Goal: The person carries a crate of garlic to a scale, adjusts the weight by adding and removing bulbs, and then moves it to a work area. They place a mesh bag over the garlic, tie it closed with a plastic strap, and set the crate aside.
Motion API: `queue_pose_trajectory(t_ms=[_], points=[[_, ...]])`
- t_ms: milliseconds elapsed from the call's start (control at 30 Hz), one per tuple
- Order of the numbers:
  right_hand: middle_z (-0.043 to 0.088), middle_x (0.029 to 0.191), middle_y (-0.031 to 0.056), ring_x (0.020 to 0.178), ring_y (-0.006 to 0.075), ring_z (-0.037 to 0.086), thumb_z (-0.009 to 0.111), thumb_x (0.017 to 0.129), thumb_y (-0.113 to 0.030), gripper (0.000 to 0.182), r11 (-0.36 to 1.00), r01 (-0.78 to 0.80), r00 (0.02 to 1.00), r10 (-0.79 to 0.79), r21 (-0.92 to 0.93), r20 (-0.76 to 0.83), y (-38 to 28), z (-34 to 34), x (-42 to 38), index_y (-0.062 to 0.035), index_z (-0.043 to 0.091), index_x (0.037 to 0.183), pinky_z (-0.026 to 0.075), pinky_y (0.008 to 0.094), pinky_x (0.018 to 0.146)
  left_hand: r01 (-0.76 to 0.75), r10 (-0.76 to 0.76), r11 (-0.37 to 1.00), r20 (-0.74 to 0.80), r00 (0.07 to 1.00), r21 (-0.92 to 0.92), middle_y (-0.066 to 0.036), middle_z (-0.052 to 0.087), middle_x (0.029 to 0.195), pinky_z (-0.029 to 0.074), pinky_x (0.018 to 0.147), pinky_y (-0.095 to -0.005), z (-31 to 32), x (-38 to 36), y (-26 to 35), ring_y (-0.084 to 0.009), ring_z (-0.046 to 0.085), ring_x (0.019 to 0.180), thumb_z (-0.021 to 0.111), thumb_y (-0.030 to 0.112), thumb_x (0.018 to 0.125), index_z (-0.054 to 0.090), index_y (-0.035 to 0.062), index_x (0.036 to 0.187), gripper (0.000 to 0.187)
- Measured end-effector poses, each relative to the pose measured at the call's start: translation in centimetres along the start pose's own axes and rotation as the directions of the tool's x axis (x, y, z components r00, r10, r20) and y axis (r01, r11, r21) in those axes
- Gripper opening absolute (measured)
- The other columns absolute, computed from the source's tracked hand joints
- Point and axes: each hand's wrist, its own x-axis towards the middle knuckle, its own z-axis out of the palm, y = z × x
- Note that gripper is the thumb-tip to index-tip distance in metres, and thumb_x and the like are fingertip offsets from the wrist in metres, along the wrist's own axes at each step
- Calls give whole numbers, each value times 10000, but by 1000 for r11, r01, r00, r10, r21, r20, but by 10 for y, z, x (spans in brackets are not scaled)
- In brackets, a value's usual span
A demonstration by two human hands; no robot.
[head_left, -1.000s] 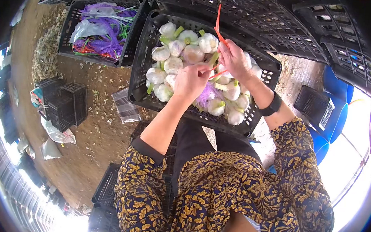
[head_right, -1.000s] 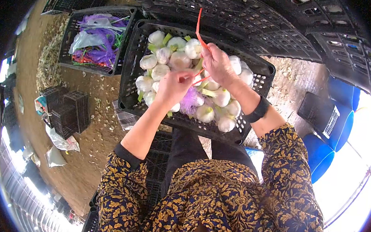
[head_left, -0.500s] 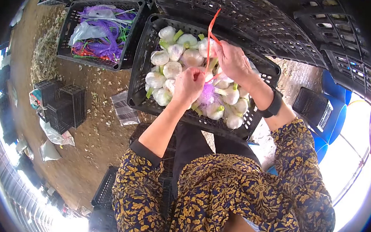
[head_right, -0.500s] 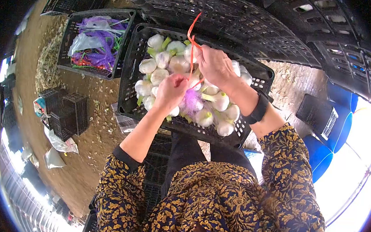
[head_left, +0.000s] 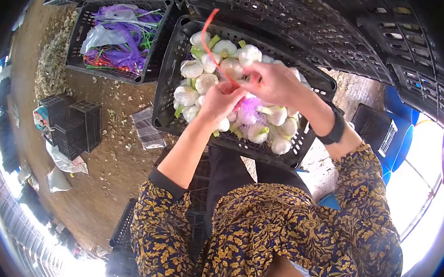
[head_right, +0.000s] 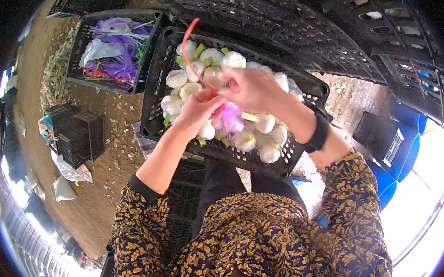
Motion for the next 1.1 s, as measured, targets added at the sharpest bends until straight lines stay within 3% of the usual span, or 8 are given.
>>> queue_pose_trajectory(t_ms=[67, 267, 367, 433, 700, 900, 1000, 1100], points=[[653, 761, 83, 643, 121, 598, 636, 825, -164, 187, 998, -51, 976, 55, -25, 210, 4, -7, -12, -30, 641, 956, 468, 281, 593, 37, -40, 994, -27, 999, -108, -5, 639, 785, 446, 570, -200, 3, -6, 11, -58, 557, 644, 653, 133, 851, 654, 40, 876, 96], [619, 673, 89, 613, 105, 564, 611, 825, -117, 123, 984, -132, 959, 95, 122, 268, 6, 2, -23, -27, 658, 895, 451, 273, 583, 57, -59, 997, 33, 998, 52, -25, 656, 803, 461, 595, -232, -2, -4, 11, -83, 589, 691, 679, 101, 806, 653, 47, 861, 81], [654, 743, 134, 681, 256, 646, 592, 816, -201, 175, 966, -253, 942, 235, 48, 241, -1, 5, -23, -66, 675, 887, 484, 352, 633, -97, 151, 823, -50, 987, 560, -40, 669, 806, 477, 598, -288, 4, -7, 11, -159, 617, 681, 657, 51, 771, 646, 68, 873, 104], [652, 753, 142, 698, 274, 644, 586, 821, -202, 177, 981, -189, 977, 185, 31, 104, 6, 17, -21, -66, 674, 894, 484, 361, 640, -369, 637, 411, 28, 771, 833, -71, 598, 808, 459, 588, -389, 5, -9, 2, -252, 615, 728, 634, 76, 720, 592, 80, 885, 171], [666, 825, 151, 769, 281, 647, 598, 826, -192, 189, 982, -116, 987, 97, 148, 131, 17, 28, -10, -62, 682, 936, 491, 357, 679, -474, 784, 333, 40, 619, 815, -60, 554, 807, 429, 549, -419, 5, -7, -17, -302, 584, 720, 619, 73, 746, 572, 111, 875, 143], [684, 826, 64, 751, 79, 608, 642, 830, -92, 168, 940, -199, 950, 115, 276, 291, 25, 16, -5, 20, 660, 954, 488, 240, 667, -513, 798, 361, 27, 602, 779, -75, 566, 793, 463, 584, -382, 4, -10, -14, -297, 588, 717, 613, 28, 741, 590, 96, 841, 124], [687, 807, 74, 727, 113, 636, 643, 818, -102, 143, 928, -234, 932, 130, 288, 337, 24, 16, -1, -6, 667, 922, 498, 260, 651, -529, 813, 318, 61, 579, 787, -61, 560, 799, 458, 560, -394, 3, -13, -14, -281, 584, 732, 612, 77, 762, 579, 103, 818, 70], [665, 772, 137, 752, 299, 651, 658, 725, -239, 181, 986, -167, 984, 167, -4, 67, 4, 19, -8, -58, 659, 740, 501, 369, 686, -432, 789, 178, 135, 599, 884, -48, 565, 799, 482, 575, -383, 3, -21, -3, -256, 588, 775, 617, 109, 759, 585, 109, 809, 60]])
